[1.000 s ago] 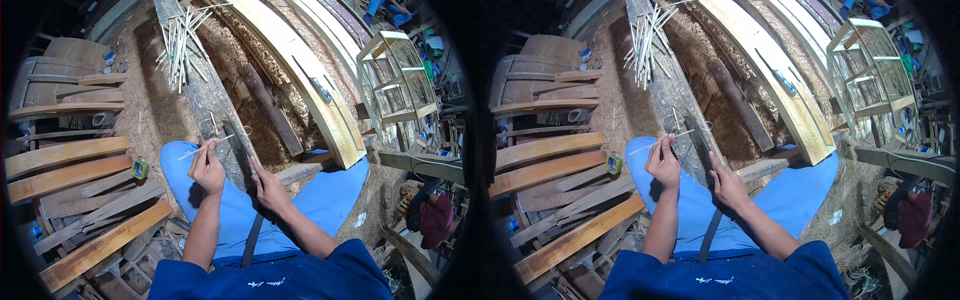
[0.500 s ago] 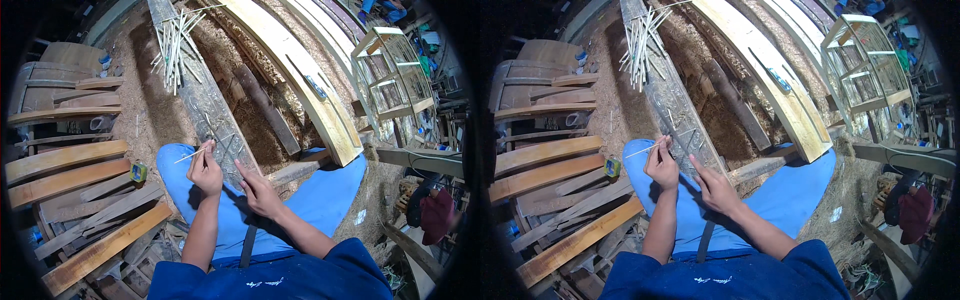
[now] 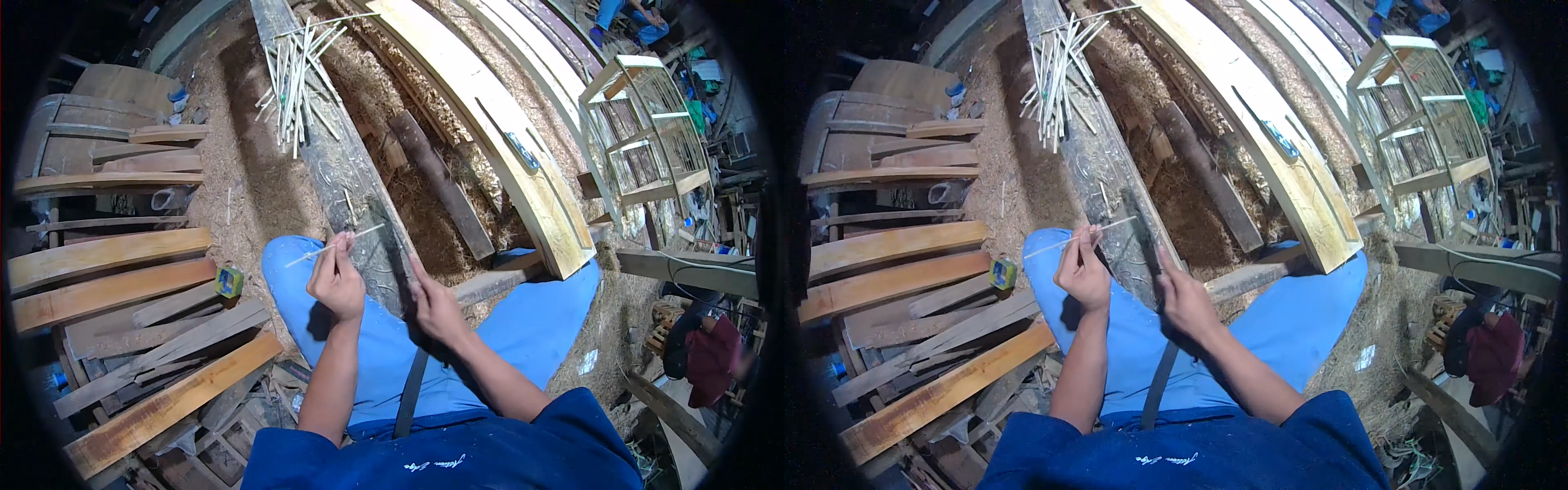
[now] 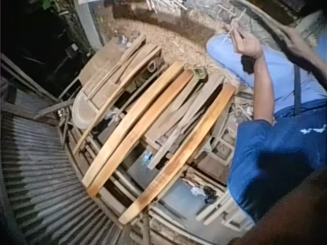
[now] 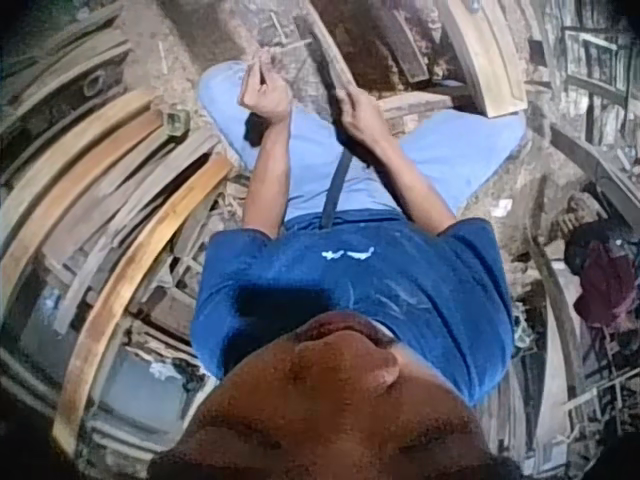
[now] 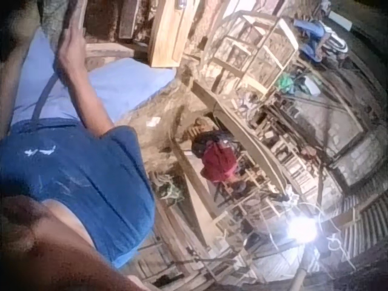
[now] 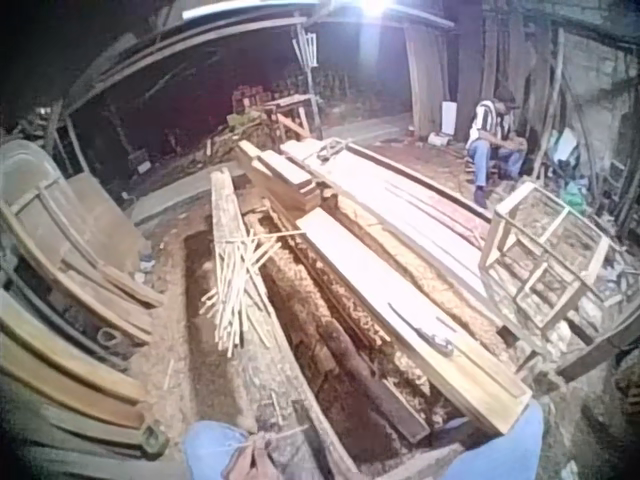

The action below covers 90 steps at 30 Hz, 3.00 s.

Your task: The person uses a large blade to shave down a thin wooden strip by hand, holding the strip against a wooden log and drawing the blade toward themselves to remove shavings from the surface.

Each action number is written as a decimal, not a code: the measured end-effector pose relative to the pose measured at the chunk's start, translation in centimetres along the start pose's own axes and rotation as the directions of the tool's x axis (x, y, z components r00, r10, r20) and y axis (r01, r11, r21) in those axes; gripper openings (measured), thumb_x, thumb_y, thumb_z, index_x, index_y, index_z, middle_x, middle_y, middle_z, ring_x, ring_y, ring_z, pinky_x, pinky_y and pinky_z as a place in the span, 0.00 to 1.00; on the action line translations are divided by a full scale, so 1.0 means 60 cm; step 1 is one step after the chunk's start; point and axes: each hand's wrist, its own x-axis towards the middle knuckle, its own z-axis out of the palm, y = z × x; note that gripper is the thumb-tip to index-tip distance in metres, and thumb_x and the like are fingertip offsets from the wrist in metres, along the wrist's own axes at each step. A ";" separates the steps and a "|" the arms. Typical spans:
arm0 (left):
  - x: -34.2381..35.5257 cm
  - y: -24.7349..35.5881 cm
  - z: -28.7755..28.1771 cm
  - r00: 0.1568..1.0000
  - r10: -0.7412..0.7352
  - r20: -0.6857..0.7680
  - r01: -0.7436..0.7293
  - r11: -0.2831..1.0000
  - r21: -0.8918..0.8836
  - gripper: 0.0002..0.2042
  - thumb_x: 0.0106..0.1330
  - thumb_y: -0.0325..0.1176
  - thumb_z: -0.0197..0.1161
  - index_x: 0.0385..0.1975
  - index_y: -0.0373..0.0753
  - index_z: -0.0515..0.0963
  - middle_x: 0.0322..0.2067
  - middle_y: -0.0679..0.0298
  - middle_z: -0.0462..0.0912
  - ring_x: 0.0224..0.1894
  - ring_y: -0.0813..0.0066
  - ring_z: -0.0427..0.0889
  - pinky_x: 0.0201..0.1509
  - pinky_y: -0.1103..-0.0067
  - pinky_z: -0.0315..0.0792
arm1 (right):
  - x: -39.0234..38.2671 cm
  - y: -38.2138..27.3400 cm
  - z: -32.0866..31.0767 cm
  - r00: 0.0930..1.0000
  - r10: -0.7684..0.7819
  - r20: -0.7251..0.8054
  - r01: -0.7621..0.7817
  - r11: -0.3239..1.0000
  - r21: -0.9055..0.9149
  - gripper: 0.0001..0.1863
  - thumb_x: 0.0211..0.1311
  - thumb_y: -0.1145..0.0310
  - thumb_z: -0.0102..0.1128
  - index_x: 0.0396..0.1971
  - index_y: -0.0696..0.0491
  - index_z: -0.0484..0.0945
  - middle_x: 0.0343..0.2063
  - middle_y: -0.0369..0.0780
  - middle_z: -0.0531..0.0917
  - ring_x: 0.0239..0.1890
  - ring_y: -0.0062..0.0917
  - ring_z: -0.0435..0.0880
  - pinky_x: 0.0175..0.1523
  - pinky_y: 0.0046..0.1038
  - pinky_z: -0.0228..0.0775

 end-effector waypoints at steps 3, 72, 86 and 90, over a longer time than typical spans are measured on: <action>-0.003 -0.002 0.002 1.000 0.008 -0.011 -0.008 1.000 -0.018 0.07 0.75 0.17 0.60 0.42 0.21 0.85 0.38 0.52 0.91 0.40 0.68 0.91 0.48 0.73 0.88 | -0.008 -0.018 -0.017 0.996 -0.037 0.078 0.033 0.998 0.055 0.33 0.75 0.77 0.53 0.79 0.48 0.62 0.53 0.61 0.83 0.52 0.54 0.86 0.59 0.41 0.77; -0.018 -0.007 -0.024 0.975 0.196 0.105 -0.207 0.973 0.106 0.04 0.71 0.24 0.66 0.38 0.35 0.87 0.40 0.58 0.91 0.41 0.60 0.91 0.46 0.68 0.85 | -0.100 0.009 -0.028 0.988 0.153 0.014 -0.141 0.941 -0.308 0.27 0.79 0.51 0.54 0.36 0.66 0.79 0.33 0.64 0.84 0.41 0.65 0.82 0.49 0.57 0.71; -0.017 -0.002 -0.028 0.983 0.170 0.068 -0.175 0.982 0.076 0.04 0.68 0.22 0.67 0.38 0.34 0.89 0.38 0.56 0.92 0.41 0.59 0.93 0.46 0.69 0.85 | -0.076 0.006 -0.015 0.941 0.340 -0.008 -0.329 0.906 -0.264 0.27 0.79 0.50 0.55 0.39 0.65 0.80 0.33 0.63 0.85 0.43 0.64 0.84 0.50 0.56 0.73; -0.027 -0.010 -0.023 0.988 0.147 0.048 -0.151 0.983 0.104 0.04 0.69 0.21 0.66 0.37 0.33 0.88 0.39 0.57 0.92 0.41 0.60 0.93 0.46 0.70 0.85 | -0.109 -0.032 -0.038 0.967 0.229 0.111 -0.204 0.959 -0.199 0.28 0.79 0.49 0.53 0.40 0.66 0.80 0.36 0.65 0.84 0.44 0.65 0.83 0.52 0.56 0.73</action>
